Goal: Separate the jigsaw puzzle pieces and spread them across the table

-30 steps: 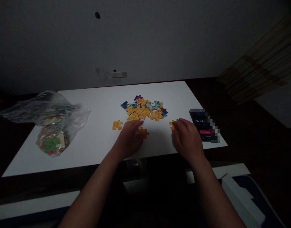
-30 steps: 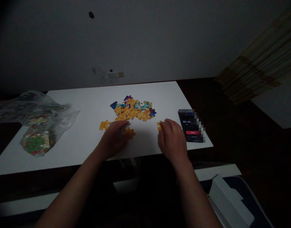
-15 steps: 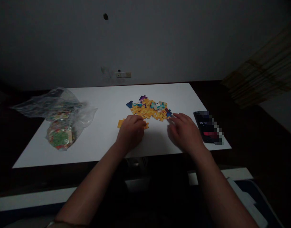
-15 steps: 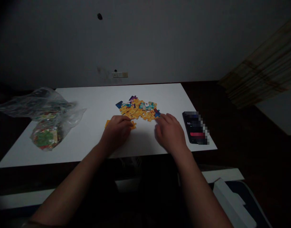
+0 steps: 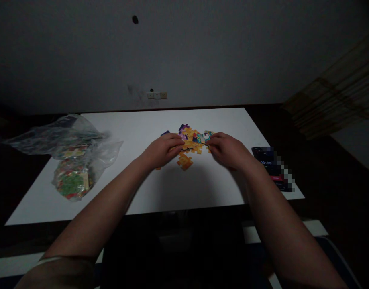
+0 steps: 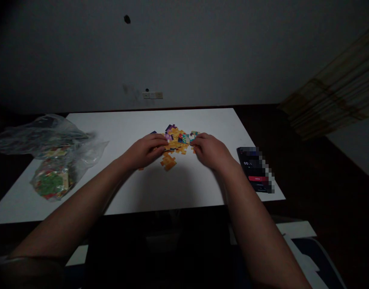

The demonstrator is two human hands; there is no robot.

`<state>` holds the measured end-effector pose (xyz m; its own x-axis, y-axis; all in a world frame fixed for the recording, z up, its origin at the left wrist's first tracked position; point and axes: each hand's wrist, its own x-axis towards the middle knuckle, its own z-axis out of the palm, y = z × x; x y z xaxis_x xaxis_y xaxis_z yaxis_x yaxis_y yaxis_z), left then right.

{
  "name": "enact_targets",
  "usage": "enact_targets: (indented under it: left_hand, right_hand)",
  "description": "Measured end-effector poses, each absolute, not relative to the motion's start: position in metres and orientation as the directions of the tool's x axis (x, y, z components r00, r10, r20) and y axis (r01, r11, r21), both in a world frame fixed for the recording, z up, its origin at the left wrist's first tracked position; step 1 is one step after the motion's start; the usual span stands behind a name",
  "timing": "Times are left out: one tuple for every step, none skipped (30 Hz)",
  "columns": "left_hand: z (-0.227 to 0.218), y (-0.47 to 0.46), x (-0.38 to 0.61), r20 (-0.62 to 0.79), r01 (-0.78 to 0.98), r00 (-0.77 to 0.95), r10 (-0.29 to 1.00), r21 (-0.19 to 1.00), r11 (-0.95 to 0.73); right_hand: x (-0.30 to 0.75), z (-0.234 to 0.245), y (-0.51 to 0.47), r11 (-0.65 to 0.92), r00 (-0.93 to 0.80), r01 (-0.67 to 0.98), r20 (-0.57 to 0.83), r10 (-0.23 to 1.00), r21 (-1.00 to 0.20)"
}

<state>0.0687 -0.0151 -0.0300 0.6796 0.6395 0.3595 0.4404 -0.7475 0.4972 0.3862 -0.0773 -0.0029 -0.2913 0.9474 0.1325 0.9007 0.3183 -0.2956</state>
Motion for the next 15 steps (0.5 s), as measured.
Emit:
enact_targets:
  left_hand:
    - [-0.03,-0.014,0.066,0.402,0.412,0.647,0.647,0.53,-0.741]
    - [-0.031,-0.013,0.063,0.438,0.389,0.611,0.659,0.559,-0.732]
    - [-0.032,-0.012,0.061,0.467,0.374,0.57,0.675,0.585,-0.72]
    - [-0.033,-0.011,0.06,0.487,0.366,0.53,0.694,0.607,-0.706]
    - [-0.035,-0.01,0.059,0.501,0.364,0.489,0.714,0.626,-0.689]
    - [-0.036,-0.009,0.059,0.511,0.367,0.448,0.734,0.643,-0.672]
    - [-0.038,-0.008,0.058,0.518,0.371,0.409,0.751,0.657,-0.656]
    - [-0.039,-0.006,0.058,0.521,0.379,0.375,0.766,0.668,-0.64]
    - [-0.041,-0.005,0.057,0.52,0.391,0.346,0.781,0.676,-0.624]
    - [-0.042,-0.003,0.057,0.512,0.409,0.326,0.795,0.681,-0.607]
    - [-0.044,-0.002,0.055,0.499,0.43,0.315,0.807,0.683,-0.59]
    - [-0.045,0.0,0.054,0.48,0.456,0.316,0.818,0.68,-0.575]
    - [-0.045,0.001,0.051,0.458,0.484,0.326,0.827,0.67,-0.562]
    - [-0.046,0.003,0.049,0.436,0.514,0.347,0.831,0.653,-0.557]
    - [-0.046,0.003,0.046,0.412,0.538,0.378,0.829,0.631,-0.559]
  right_hand:
    - [0.388,0.002,-0.075,0.311,-0.291,0.905,0.112,0.95,-0.291]
    - [0.388,0.006,-0.072,0.295,-0.282,0.912,0.085,0.956,-0.286]
    - [0.388,0.011,-0.069,0.269,-0.263,0.921,0.06,0.963,-0.28]
    - [0.388,0.015,-0.066,0.243,-0.241,0.931,0.042,0.97,-0.273]
    - [0.387,0.018,-0.062,0.227,-0.225,0.937,0.038,0.974,-0.265]
    - [0.385,0.02,-0.058,0.225,-0.22,0.939,0.049,0.974,-0.26]
    - [0.382,0.02,-0.054,0.238,-0.227,0.936,0.074,0.971,-0.258]
    - [0.379,0.019,-0.05,0.261,-0.24,0.93,0.109,0.965,-0.258]
    - [0.375,0.016,-0.047,0.289,-0.258,0.921,0.146,0.955,-0.263]
    - [0.369,0.012,-0.044,0.321,-0.282,0.907,0.174,0.944,-0.272]
    - [0.362,0.006,-0.042,0.361,-0.315,0.888,0.194,0.929,-0.285]
    - [0.355,0.001,-0.04,0.41,-0.362,0.862,0.204,0.91,-0.299]
    - [0.348,-0.005,-0.039,0.466,-0.42,0.828,0.206,0.884,-0.311]
    - [0.341,-0.011,-0.038,0.519,-0.476,0.793,0.207,0.854,-0.317]
    - [0.335,-0.015,-0.037,0.563,-0.524,0.762,0.206,0.826,-0.32]
